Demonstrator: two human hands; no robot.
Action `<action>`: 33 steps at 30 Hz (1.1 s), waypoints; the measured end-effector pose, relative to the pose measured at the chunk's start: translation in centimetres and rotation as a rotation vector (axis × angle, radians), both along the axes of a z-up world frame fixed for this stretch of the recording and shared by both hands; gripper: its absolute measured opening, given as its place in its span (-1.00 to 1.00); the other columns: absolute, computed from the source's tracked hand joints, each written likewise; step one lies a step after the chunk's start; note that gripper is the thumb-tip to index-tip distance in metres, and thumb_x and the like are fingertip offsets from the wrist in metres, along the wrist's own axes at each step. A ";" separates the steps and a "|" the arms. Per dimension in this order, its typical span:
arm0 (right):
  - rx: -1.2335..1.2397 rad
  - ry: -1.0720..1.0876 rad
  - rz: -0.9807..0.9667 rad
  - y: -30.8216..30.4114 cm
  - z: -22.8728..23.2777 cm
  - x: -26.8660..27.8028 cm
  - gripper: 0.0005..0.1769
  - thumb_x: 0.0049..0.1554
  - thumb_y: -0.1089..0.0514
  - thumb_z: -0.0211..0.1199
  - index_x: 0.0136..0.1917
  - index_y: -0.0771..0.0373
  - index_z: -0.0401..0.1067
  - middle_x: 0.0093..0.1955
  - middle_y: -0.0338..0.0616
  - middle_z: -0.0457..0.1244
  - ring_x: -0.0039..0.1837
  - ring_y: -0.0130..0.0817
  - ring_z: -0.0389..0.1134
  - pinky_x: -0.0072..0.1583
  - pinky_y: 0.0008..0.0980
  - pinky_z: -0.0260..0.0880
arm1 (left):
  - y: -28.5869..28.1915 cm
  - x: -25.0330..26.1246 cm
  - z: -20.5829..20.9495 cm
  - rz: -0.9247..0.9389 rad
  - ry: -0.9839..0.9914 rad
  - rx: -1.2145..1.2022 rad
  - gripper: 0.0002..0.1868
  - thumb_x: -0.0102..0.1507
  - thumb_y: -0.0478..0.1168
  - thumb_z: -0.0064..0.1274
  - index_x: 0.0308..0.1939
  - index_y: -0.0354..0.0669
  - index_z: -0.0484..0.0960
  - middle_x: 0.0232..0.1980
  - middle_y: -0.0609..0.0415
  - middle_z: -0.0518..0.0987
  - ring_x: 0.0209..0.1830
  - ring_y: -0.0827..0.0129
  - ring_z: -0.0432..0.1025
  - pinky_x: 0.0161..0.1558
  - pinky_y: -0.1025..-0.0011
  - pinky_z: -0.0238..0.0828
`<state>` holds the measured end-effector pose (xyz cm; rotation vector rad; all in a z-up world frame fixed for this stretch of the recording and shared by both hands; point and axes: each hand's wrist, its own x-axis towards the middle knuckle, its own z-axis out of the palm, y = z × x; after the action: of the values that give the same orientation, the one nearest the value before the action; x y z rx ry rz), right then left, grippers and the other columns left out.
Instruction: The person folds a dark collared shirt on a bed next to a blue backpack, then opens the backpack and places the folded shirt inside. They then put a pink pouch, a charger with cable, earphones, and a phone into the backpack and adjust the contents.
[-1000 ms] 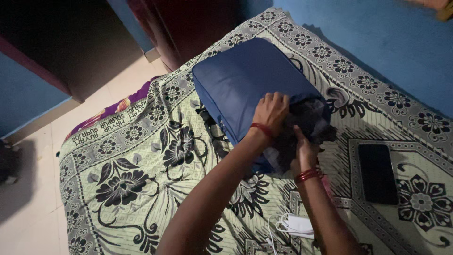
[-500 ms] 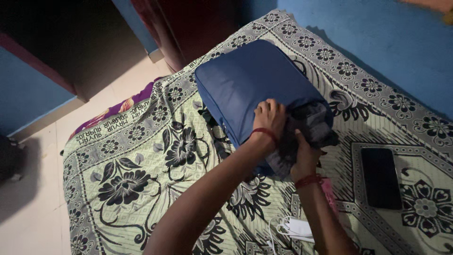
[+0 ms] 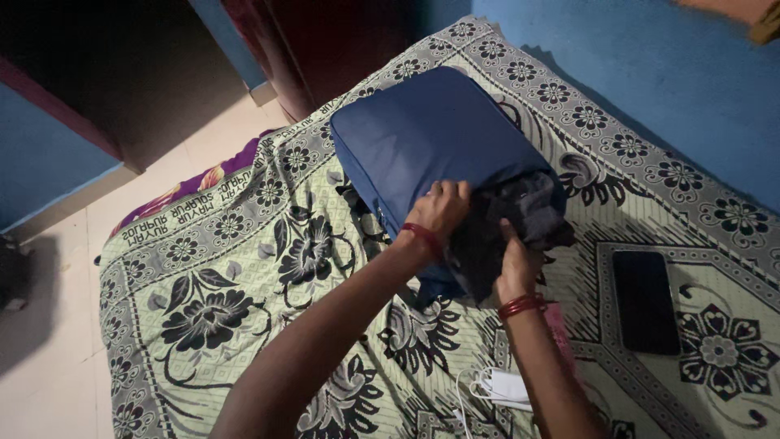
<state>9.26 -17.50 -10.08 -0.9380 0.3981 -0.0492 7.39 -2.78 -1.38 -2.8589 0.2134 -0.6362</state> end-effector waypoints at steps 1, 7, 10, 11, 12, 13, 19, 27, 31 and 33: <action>0.000 0.014 -0.008 0.0 -0.1 0.2 -0.42 -0.04 0.23 0.51 0.25 0.34 0.47 0.20 -0.19 0.38 0.14 -0.29 0.41 0.20 -0.32 0.47 | 0.3 0.0 0.0 -0.011 0.024 0.006 -0.71 0.15 -0.30 0.13 -0.07 -0.22 0.47 -0.13 -0.11 0.58 -0.05 0.11 0.58 -0.25 0.32 0.61; -0.090 -0.088 -0.019 -0.3 -1.0 0.0 -0.43 -0.01 0.22 0.49 0.26 0.35 0.46 0.26 -0.17 0.37 0.20 -0.31 0.40 0.26 -0.34 0.41 | 0.8 0.5 0.3 -0.068 0.042 0.012 -0.70 0.21 -0.28 0.22 -0.06 -0.19 0.46 -0.14 -0.09 0.58 -0.08 0.09 0.58 -0.26 0.26 0.61; -0.125 -0.134 0.005 -0.3 -1.5 0.1 -0.46 0.03 0.20 0.48 0.26 0.36 0.47 0.27 -0.16 0.36 0.20 -0.31 0.39 0.27 -0.34 0.40 | 0.4 0.6 1.1 -0.086 0.150 -0.053 -0.52 0.05 -0.20 0.24 0.00 -0.22 0.46 -0.10 -0.11 0.57 -0.09 0.04 0.56 -0.23 0.21 0.59; -0.142 -0.163 0.012 -0.4 -1.9 0.1 -0.47 0.05 0.19 0.47 0.27 0.36 0.47 0.28 -0.15 0.36 0.20 -0.31 0.39 0.28 -0.34 0.40 | 0.0 0.7 1.1 -0.100 0.151 -0.075 -0.48 0.06 -0.14 0.24 0.04 -0.23 0.46 -0.10 -0.14 0.56 -0.11 0.01 0.55 -0.23 0.20 0.58; -0.185 -0.196 0.005 -0.5 -2.3 0.3 -0.46 0.06 0.18 0.48 0.27 0.35 0.46 0.28 -0.15 0.36 0.20 -0.31 0.38 0.28 -0.35 0.38 | -0.3 0.9 1.1 -0.114 0.153 -0.096 -0.43 0.07 -0.09 0.23 0.08 -0.25 0.45 -0.10 -0.17 0.55 -0.13 -0.02 0.54 -0.23 0.18 0.57; -0.228 -0.230 -0.001 -0.7 -2.7 0.5 -0.45 0.06 0.18 0.48 0.28 0.34 0.44 0.28 -0.16 0.35 0.21 -0.31 0.37 0.28 -0.36 0.36 | -0.4 1.2 1.2 -0.104 0.127 -0.045 -0.45 0.10 -0.15 0.18 0.13 -0.25 0.45 -0.09 -0.16 0.55 -0.14 0.02 0.54 -0.24 0.22 0.58; -0.260 -0.270 0.064 -0.9 -3.8 1.1 -0.57 0.12 0.15 0.48 0.19 0.42 0.51 0.21 -0.10 0.39 0.15 -0.26 0.38 0.26 -0.33 0.39 | -0.1 3.0 0.0 0.007 0.167 0.250 -0.80 0.23 -0.25 0.02 -0.10 -0.25 0.57 -0.08 -0.06 0.54 -0.09 0.15 0.54 -0.21 0.31 0.58; -0.168 -0.097 0.018 0.1 -0.6 1.5 -0.49 0.03 0.22 0.45 0.25 0.32 0.46 0.25 -0.20 0.37 0.20 -0.33 0.38 0.27 -0.35 0.37 | 0.8 2.3 0.1 -0.073 0.070 0.079 -0.85 0.28 -0.26 -0.05 -0.10 -0.21 0.51 -0.23 -0.06 0.56 -0.28 0.18 0.59 -0.34 0.28 0.58; -0.157 -0.082 0.001 1.4 -0.7 3.1 -0.46 0.02 0.25 0.46 0.27 0.33 0.46 0.28 -0.18 0.35 0.20 -0.33 0.37 0.27 -0.35 0.38 | 1.4 2.4 1.1 -0.119 0.094 0.043 -0.81 0.28 -0.28 -0.06 -0.05 -0.26 0.48 -0.21 -0.11 0.56 -0.29 0.12 0.59 -0.38 0.23 0.58; -0.034 -0.147 0.023 1.9 -2.2 4.0 -0.45 0.02 0.26 0.44 0.29 0.32 0.45 0.27 -0.17 0.34 0.18 -0.32 0.37 0.25 -0.33 0.39 | 1.5 2.2 1.1 -0.169 0.031 0.001 -0.79 0.28 -0.30 -0.06 -0.02 -0.28 0.48 -0.24 -0.11 0.56 -0.32 0.10 0.59 -0.39 0.18 0.57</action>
<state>13.26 -15.64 -12.26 -0.9655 0.2509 -0.1040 9.60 -1.27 -0.27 -2.8720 0.4636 -0.6223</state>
